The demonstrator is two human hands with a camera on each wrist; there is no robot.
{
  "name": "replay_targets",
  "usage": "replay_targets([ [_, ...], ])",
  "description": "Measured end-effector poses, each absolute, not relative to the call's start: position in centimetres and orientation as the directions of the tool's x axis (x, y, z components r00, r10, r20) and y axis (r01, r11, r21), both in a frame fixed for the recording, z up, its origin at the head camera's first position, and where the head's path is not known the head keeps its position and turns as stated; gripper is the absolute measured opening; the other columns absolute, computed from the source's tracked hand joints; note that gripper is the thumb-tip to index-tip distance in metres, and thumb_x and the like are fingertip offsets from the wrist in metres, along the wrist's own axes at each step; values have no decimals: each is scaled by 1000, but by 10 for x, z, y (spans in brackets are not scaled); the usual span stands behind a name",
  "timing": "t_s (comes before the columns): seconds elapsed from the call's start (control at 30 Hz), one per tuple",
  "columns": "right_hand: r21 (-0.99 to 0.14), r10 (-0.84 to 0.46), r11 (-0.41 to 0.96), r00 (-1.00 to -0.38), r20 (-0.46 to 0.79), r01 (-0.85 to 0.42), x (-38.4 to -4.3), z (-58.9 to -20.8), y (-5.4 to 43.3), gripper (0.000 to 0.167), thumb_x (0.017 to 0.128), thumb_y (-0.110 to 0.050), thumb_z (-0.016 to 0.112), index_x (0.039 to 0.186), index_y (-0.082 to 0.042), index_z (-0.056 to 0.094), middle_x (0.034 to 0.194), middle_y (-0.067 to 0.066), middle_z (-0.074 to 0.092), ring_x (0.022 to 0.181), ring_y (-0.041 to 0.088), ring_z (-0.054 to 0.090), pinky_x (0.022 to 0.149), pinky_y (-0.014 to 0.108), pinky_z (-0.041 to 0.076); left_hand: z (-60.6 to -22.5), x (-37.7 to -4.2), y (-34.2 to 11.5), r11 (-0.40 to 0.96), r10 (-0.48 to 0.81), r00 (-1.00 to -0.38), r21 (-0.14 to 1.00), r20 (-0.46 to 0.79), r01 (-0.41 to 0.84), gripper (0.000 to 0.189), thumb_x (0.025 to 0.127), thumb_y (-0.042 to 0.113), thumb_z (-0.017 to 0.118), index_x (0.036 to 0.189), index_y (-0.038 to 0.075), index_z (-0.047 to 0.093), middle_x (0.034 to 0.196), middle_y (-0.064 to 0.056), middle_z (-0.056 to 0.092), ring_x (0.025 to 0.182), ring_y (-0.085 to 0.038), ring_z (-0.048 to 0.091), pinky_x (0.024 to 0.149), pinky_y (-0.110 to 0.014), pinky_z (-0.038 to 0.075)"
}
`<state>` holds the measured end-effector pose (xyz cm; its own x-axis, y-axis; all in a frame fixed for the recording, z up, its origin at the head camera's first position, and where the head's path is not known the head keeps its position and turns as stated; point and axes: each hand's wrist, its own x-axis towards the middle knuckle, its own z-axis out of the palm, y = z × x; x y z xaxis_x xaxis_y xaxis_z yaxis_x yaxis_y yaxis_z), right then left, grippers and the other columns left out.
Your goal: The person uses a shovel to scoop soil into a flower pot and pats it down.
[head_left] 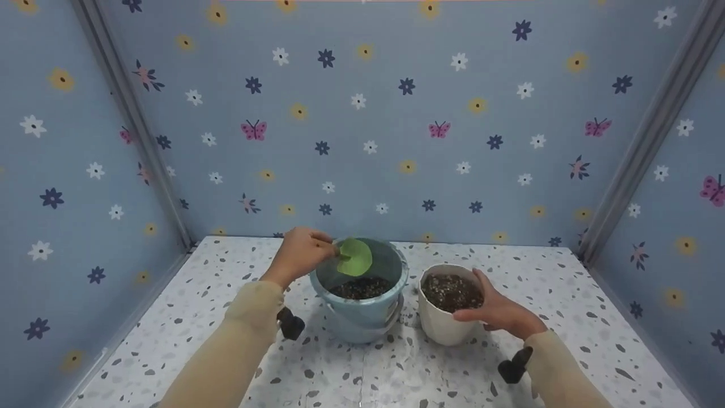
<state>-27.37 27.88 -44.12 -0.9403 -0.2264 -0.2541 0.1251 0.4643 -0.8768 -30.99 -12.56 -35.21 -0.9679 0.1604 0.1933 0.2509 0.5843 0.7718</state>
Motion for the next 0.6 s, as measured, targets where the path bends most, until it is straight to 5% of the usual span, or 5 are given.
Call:
replay_targets([
  [0.27,-875,-217,467,-944,-249,124,-274,-439,278,125,80,-33,84,158,-22,-13,159,28,-9,141,56,13,97,73,31,-365,-319,-116,779,270,-938,525,215,345,19,90,6,60,100,1,75,96,-10,72,75,-19,66,67,-40,52],
  [0.6,-876,-211,464,-943,-256,134,-274,-439,279,126,79,-32,85,158,-22,-12,159,28,-8,141,55,13,98,73,30,-373,-325,-93,805,491,-843,257,220,535,21,93,7,69,113,7,73,110,-8,69,103,-25,65,89,-41,52],
])
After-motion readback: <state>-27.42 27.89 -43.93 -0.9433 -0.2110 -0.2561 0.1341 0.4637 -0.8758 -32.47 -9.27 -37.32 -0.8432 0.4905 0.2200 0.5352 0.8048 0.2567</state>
